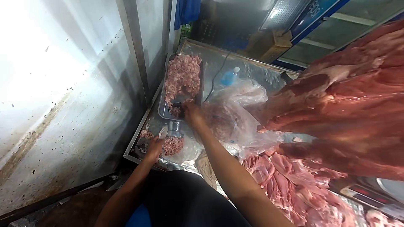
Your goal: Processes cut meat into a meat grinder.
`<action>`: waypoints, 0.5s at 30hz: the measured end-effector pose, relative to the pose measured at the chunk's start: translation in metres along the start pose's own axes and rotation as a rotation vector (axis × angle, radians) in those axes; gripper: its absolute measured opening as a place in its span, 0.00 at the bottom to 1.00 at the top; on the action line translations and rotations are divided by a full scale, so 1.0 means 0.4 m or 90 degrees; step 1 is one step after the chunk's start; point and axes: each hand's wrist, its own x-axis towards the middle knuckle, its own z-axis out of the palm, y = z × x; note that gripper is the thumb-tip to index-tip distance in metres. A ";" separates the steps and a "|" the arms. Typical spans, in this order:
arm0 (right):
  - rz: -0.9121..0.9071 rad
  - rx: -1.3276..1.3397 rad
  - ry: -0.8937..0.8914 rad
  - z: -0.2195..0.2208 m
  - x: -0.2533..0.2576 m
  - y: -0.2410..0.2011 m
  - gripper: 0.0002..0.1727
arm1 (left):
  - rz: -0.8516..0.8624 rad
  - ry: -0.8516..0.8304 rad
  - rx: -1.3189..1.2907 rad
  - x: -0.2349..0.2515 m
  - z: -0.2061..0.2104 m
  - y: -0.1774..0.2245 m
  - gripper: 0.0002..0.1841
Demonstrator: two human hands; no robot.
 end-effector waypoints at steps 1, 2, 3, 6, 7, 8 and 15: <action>-0.004 0.003 0.002 -0.001 -0.001 -0.002 0.18 | 0.002 -0.002 -0.001 0.003 0.001 0.001 0.17; -0.008 0.006 0.004 -0.002 0.000 -0.004 0.17 | 0.004 -0.005 0.000 0.006 0.003 0.005 0.17; -0.009 0.008 0.007 -0.002 0.002 -0.005 0.18 | 0.005 -0.008 0.004 0.008 0.004 0.009 0.17; -0.003 0.002 0.004 0.002 0.003 0.001 0.18 | -0.010 -0.017 0.011 0.013 0.009 0.011 0.16; -0.009 0.000 0.007 0.004 0.005 0.004 0.18 | -0.013 -0.018 0.008 0.016 0.009 0.009 0.17; -0.018 -0.001 0.013 0.007 0.006 0.006 0.18 | -0.016 -0.014 -0.003 0.019 0.010 0.005 0.17; -0.042 0.019 0.065 0.005 0.002 0.003 0.18 | -0.028 0.085 -0.099 0.008 0.004 -0.052 0.20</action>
